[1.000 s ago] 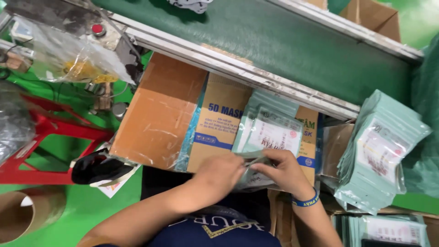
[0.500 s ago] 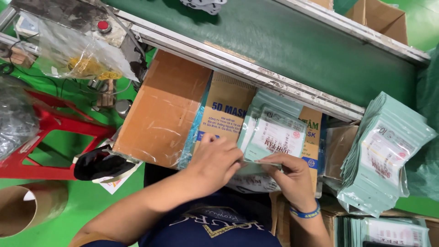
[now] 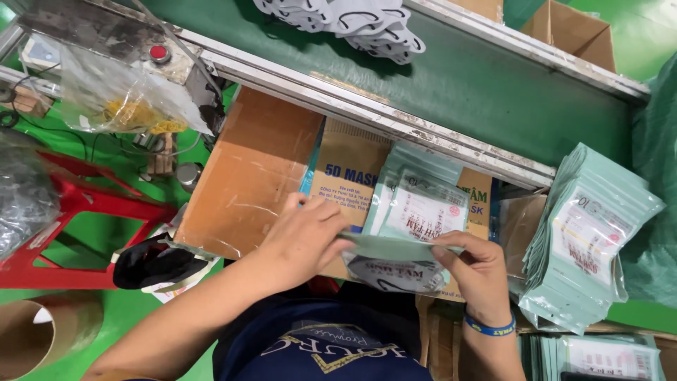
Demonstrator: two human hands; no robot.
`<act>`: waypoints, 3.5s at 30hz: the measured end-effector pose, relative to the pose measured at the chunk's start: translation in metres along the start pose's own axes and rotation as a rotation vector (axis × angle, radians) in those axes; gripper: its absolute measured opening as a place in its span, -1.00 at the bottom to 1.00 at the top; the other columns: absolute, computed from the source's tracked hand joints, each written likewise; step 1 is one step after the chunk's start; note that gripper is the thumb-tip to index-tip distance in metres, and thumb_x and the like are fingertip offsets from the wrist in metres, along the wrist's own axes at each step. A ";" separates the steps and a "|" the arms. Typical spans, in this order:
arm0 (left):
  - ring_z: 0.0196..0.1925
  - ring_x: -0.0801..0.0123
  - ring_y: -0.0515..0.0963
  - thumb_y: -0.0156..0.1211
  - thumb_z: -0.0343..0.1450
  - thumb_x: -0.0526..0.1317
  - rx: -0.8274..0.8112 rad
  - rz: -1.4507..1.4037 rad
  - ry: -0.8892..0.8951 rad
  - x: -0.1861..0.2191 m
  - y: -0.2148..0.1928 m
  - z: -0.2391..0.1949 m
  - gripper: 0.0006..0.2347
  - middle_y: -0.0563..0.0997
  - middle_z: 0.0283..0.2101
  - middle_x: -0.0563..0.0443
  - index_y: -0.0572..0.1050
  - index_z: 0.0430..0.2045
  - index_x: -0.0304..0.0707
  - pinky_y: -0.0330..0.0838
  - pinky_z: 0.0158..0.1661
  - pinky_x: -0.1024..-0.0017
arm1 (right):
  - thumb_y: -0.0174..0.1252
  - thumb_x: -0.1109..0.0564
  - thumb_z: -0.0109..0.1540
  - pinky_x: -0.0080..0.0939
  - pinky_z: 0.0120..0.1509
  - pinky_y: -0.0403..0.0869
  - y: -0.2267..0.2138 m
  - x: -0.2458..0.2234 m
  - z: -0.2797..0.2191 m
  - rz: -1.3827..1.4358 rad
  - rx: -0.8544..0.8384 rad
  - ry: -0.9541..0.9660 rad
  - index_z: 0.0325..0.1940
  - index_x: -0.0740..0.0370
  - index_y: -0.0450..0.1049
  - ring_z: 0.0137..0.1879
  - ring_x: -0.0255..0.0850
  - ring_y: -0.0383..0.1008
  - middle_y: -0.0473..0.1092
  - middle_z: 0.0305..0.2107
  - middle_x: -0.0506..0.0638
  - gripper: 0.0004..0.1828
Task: The person picks up a stack of folded face masks from the conveyor, opens a light green plastic zip bag, inserts the masks into the bag, presses the bag closed, and places the packed bag onto a stack beside the cardboard box, repeating the cycle.
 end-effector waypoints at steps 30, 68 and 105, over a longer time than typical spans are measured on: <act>-0.24 -0.03 0.51 0.26 0.38 -0.22 0.106 -0.027 -0.122 -0.084 -0.011 0.037 -0.89 0.57 -0.38 -0.12 0.56 -0.44 -0.27 0.39 -0.22 0.13 | 0.05 -0.10 0.60 -0.03 0.31 0.53 -0.540 0.108 0.141 0.620 0.548 -0.239 0.07 0.14 0.50 0.20 -0.13 0.57 0.55 0.00 0.02 -0.71; 0.10 -0.27 0.53 0.59 0.11 0.12 0.245 0.181 0.095 -0.082 -0.070 0.050 -0.09 0.53 0.08 -0.49 0.26 0.23 -0.48 0.39 0.08 0.09 | 0.29 0.31 0.13 -0.30 0.05 0.50 0.112 0.020 0.082 0.177 -0.095 -0.163 -0.07 0.34 0.60 -0.07 -0.36 0.53 0.58 -0.22 -0.10 -0.72; 0.21 0.31 0.51 0.58 0.17 -0.02 0.275 -1.115 -0.055 -0.104 -0.006 -0.088 -0.10 0.53 0.12 0.04 0.09 0.36 -0.16 0.32 0.23 0.35 | 0.41 0.17 0.15 -0.08 0.28 0.45 0.207 0.061 0.053 0.263 -0.308 -0.204 0.17 0.29 0.47 0.14 -0.10 0.45 0.47 0.00 0.04 -0.47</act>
Point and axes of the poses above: each hand's wrist, its own z-axis towards the middle knuckle, its own y-axis out of the palm, x = y × z, the point moved 10 cm from there along z, towards the middle knuckle
